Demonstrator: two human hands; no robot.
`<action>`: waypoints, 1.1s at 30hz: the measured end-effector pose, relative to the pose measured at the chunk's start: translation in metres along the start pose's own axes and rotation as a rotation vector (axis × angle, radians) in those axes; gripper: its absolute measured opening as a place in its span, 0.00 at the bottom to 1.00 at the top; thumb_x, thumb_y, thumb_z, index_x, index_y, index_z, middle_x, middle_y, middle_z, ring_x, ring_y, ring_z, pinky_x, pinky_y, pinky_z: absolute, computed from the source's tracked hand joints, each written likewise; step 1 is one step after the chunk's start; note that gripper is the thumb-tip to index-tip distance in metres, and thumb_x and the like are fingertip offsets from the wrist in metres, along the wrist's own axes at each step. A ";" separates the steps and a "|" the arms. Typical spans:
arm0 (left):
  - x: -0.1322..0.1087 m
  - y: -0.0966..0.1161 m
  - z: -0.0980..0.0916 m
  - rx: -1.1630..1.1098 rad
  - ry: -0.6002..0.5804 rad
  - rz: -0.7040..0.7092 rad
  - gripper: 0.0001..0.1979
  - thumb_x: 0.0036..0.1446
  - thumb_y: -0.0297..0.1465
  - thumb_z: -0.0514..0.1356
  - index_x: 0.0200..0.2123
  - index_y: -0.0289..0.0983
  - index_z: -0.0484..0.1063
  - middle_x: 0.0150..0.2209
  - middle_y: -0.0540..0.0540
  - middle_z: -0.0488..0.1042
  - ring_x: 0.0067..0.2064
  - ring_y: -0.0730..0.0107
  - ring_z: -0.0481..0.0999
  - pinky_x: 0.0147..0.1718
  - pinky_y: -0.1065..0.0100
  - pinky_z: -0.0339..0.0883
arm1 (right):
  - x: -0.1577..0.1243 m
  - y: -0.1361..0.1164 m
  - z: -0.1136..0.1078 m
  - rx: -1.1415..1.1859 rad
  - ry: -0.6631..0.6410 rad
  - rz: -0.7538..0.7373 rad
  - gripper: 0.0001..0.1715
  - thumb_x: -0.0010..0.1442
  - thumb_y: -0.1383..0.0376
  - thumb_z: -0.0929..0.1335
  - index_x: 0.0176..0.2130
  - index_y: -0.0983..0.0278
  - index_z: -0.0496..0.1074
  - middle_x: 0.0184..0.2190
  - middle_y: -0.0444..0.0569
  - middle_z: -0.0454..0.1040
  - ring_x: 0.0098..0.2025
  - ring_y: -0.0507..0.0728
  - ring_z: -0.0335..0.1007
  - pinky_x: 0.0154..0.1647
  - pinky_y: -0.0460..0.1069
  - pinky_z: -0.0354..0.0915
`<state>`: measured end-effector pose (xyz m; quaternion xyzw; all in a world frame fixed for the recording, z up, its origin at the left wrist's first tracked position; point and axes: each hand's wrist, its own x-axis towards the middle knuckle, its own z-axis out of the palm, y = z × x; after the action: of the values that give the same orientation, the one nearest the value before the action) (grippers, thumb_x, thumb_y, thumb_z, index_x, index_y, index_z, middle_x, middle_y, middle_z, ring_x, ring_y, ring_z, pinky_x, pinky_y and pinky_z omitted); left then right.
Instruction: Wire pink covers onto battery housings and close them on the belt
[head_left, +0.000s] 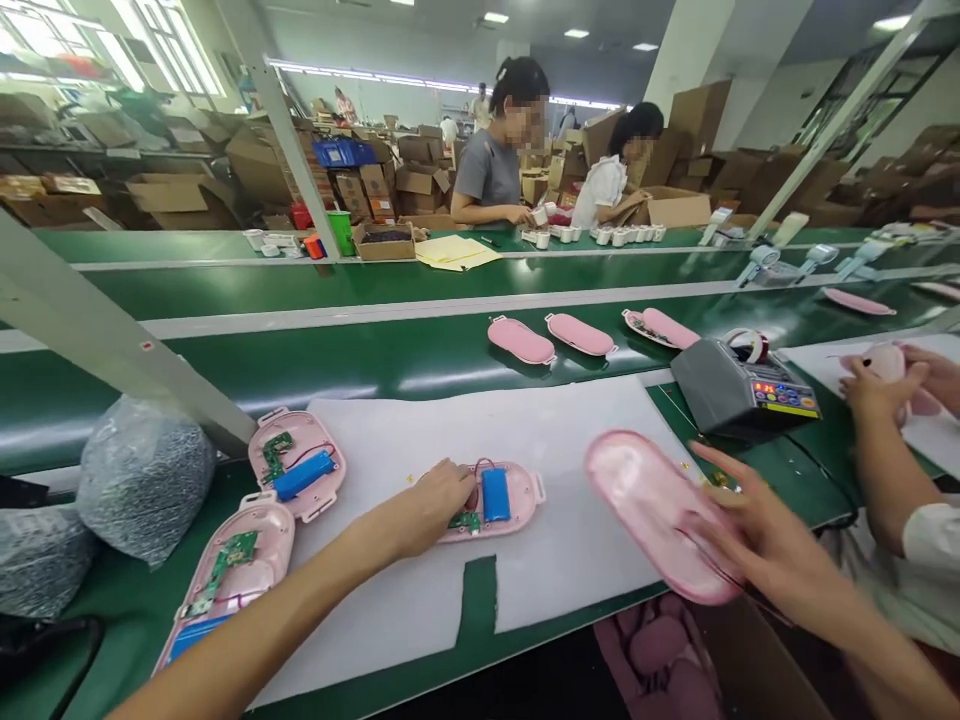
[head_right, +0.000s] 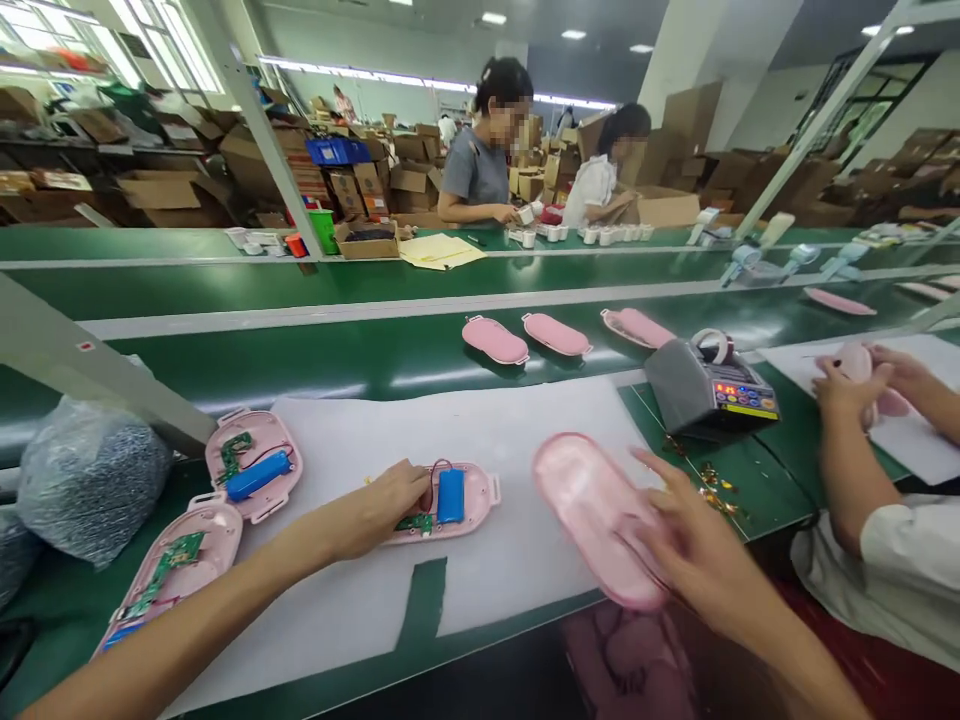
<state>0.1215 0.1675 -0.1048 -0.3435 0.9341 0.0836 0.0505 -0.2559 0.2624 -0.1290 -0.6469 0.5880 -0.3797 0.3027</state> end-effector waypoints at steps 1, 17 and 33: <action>-0.006 0.001 -0.001 0.073 -0.002 0.023 0.15 0.51 0.14 0.49 0.38 0.34 0.68 0.41 0.39 0.71 0.39 0.58 0.70 0.40 0.61 0.61 | 0.015 -0.003 0.017 0.066 -0.061 0.019 0.40 0.63 0.50 0.66 0.67 0.58 0.50 0.40 0.52 0.75 0.36 0.57 0.75 0.35 0.48 0.71; -0.046 0.007 0.008 -0.170 0.113 -0.369 0.12 0.67 0.29 0.46 0.41 0.36 0.69 0.37 0.44 0.74 0.38 0.64 0.73 0.36 0.65 0.64 | 0.137 -0.053 0.090 -0.872 -0.567 -0.438 0.37 0.47 0.77 0.64 0.56 0.61 0.67 0.58 0.53 0.62 0.56 0.62 0.61 0.43 0.49 0.61; -0.018 0.002 -0.004 -0.006 -0.148 -0.055 0.07 0.56 0.26 0.53 0.35 0.35 0.70 0.35 0.41 0.76 0.33 0.61 0.74 0.33 0.62 0.62 | 0.146 -0.046 0.036 -0.499 -0.935 -0.227 0.11 0.66 0.61 0.60 0.33 0.63 0.63 0.30 0.45 0.66 0.32 0.54 0.57 0.33 0.47 0.54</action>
<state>0.1340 0.1799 -0.0983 -0.3619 0.9178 0.1101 0.1208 -0.1978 0.1216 -0.0894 -0.8586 0.3893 0.0697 0.3261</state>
